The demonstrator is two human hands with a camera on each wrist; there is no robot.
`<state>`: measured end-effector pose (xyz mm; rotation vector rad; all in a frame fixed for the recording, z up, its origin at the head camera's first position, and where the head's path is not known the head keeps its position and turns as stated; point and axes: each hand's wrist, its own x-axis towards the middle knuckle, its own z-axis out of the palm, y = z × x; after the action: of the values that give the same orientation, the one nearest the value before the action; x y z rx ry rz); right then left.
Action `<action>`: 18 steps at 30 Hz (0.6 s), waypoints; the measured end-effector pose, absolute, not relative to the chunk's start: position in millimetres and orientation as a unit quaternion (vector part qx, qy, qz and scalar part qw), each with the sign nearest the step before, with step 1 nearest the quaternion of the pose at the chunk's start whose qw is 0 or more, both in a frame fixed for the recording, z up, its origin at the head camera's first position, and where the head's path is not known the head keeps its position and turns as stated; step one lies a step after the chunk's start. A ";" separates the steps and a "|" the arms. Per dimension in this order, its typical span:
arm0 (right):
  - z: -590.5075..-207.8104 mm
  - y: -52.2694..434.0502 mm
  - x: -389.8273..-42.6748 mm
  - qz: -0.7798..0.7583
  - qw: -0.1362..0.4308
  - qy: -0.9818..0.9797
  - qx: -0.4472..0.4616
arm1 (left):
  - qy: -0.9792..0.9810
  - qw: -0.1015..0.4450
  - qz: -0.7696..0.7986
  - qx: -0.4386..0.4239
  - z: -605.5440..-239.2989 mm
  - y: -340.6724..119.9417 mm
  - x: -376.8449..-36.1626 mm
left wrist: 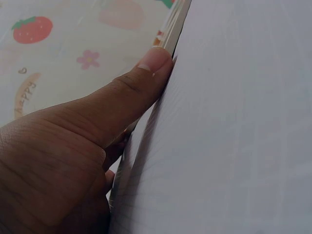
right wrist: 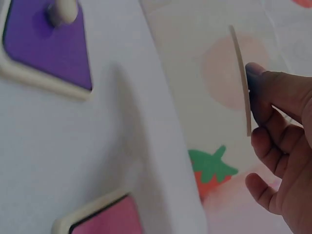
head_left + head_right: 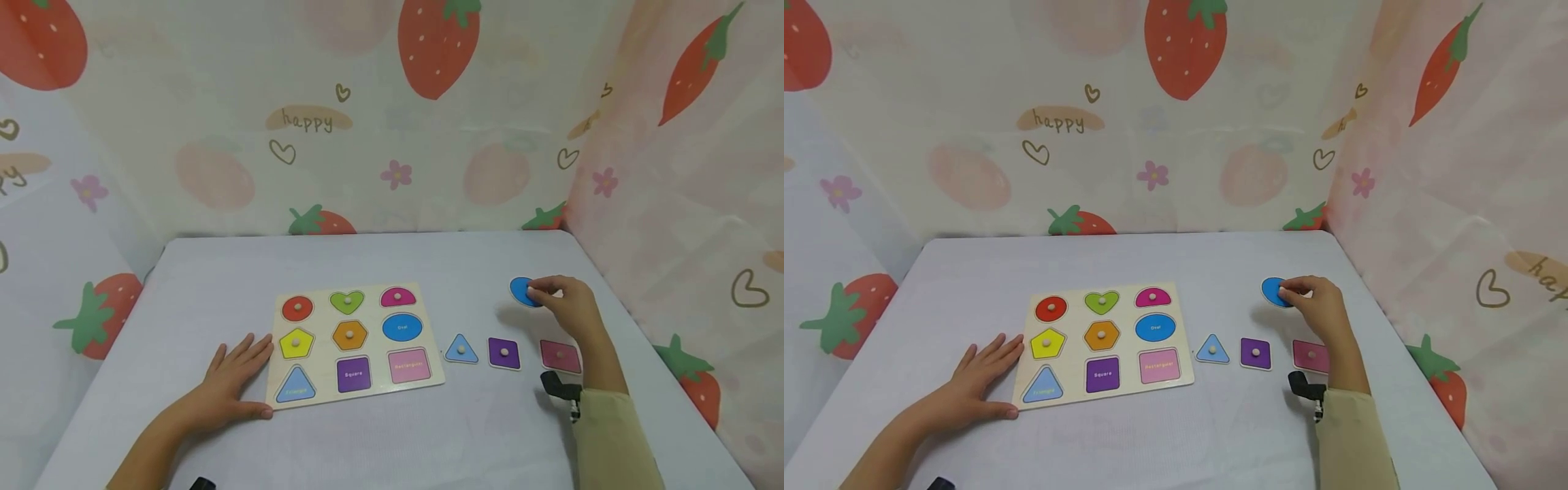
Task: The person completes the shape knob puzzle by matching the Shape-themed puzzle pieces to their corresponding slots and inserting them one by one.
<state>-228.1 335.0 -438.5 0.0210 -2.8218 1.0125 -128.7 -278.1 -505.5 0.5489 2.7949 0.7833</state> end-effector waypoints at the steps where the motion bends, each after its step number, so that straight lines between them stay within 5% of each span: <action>1: -434.6 331.5 -228.8 0.338 0.073 -0.938 0.009 | 0.942 0.094 0.265 0.185 -506.1 -278.0 -128.6; 18: -397.7 254.2 -237.0 0.369 0.098 -0.922 0.069 | 0.941 0.090 0.266 0.189 -509.5 -278.5 -130.3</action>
<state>-237.0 254.2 -397.7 0.2028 -2.7279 1.0935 -130.3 -278.5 -509.5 0.5631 2.7984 0.7908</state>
